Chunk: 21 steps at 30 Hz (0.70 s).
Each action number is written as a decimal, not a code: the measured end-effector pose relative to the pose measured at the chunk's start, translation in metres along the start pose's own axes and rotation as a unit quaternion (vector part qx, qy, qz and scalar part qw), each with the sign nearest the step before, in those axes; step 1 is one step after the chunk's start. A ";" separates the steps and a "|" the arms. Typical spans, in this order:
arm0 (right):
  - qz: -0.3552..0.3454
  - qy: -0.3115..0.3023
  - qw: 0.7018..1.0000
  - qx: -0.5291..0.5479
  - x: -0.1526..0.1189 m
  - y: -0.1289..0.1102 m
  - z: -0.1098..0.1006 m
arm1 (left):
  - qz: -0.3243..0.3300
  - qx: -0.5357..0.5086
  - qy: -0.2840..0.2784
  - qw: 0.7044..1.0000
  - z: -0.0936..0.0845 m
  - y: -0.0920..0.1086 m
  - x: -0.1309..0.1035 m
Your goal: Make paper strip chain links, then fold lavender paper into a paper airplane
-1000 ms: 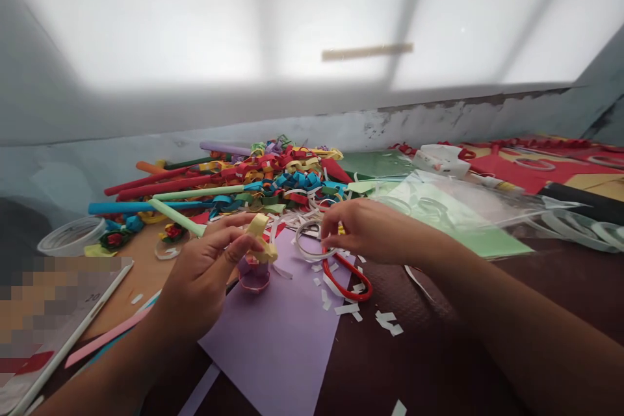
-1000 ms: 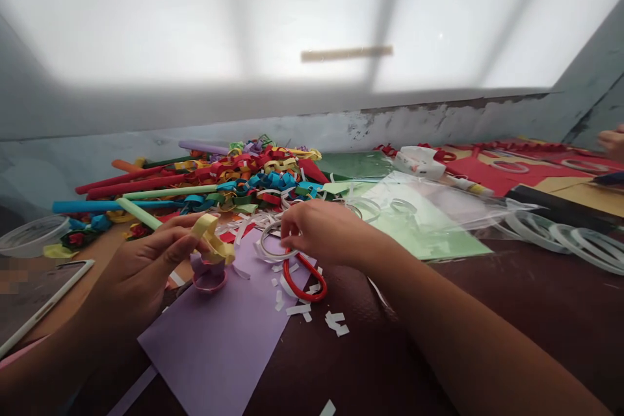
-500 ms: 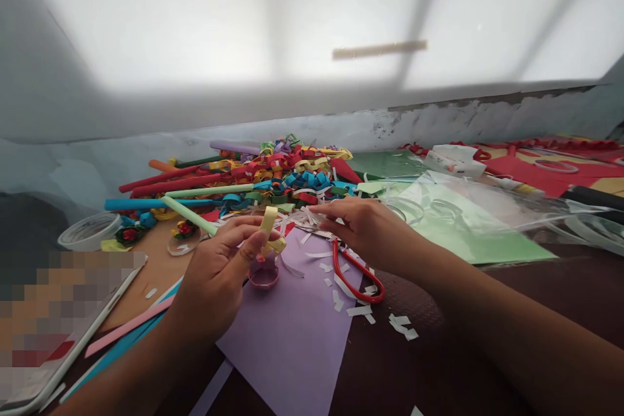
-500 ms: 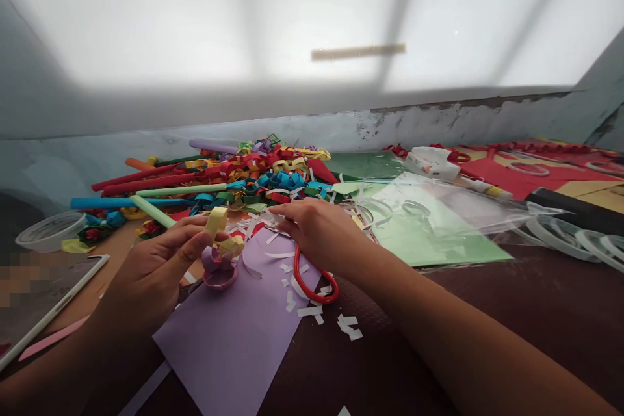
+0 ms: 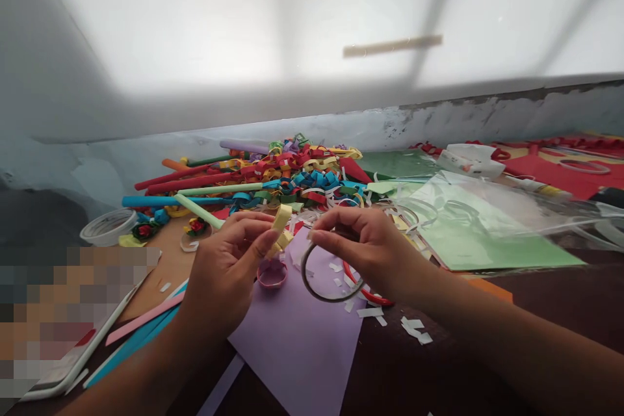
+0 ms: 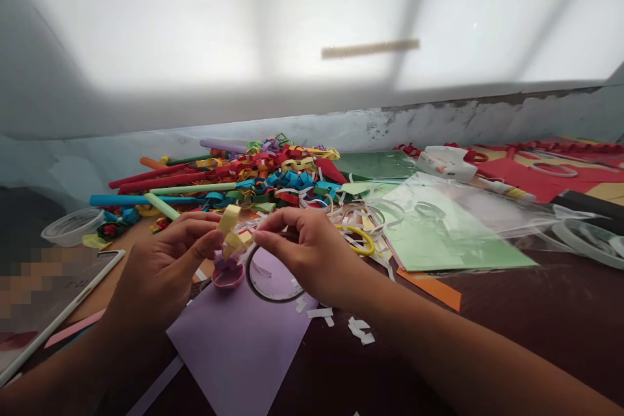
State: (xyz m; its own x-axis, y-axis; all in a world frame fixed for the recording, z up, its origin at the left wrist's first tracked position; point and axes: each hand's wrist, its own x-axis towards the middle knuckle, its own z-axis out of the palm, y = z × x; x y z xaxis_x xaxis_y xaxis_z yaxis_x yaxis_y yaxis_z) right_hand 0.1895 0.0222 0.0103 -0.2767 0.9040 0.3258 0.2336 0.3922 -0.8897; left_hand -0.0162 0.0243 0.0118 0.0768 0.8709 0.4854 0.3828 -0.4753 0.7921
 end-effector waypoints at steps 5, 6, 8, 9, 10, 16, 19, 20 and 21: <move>-0.020 -0.041 0.996 0.080 0.001 0.006 0.008 | 0.009 -0.035 0.015 0.999 0.001 0.000 -0.002; -0.018 -0.039 0.996 0.084 0.001 0.008 0.008 | 0.011 -0.041 0.018 0.999 0.002 0.000 -0.002; -0.011 -0.028 0.995 0.091 0.003 0.011 0.007 | 0.012 -0.048 0.021 0.999 0.002 0.000 -0.002; -0.004 -0.023 0.995 0.095 0.003 0.011 0.007 | 0.012 -0.049 0.022 0.998 0.002 0.001 -0.002; 0.005 -0.023 0.995 0.099 0.003 0.011 0.006 | 0.012 -0.049 0.023 0.998 0.002 0.001 -0.002; 0.020 -0.046 0.996 0.077 0.000 0.006 0.003 | 0.020 -0.029 0.011 0.999 0.001 0.003 -0.004; 0.013 -0.026 0.994 0.104 0.001 0.005 0.004 | 0.021 -0.018 0.005 1.000 0.001 0.002 -0.005; 0.020 -0.021 0.992 0.125 0.002 0.005 0.005 | 0.024 -0.015 0.002 1.000 0.002 0.001 -0.005; 0.031 -0.015 0.988 0.150 0.003 0.006 0.006 | 0.029 -0.012 0.001 1.000 0.002 0.001 -0.005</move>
State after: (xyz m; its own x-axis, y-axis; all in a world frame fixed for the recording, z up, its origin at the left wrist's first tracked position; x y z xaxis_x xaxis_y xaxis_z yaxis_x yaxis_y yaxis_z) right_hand 0.1850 0.0258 0.0041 -0.2984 0.9177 0.2624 -0.0347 0.2643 -0.9638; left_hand -0.0144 0.0195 0.0091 0.0961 0.8416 0.5315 0.3557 -0.5277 0.7713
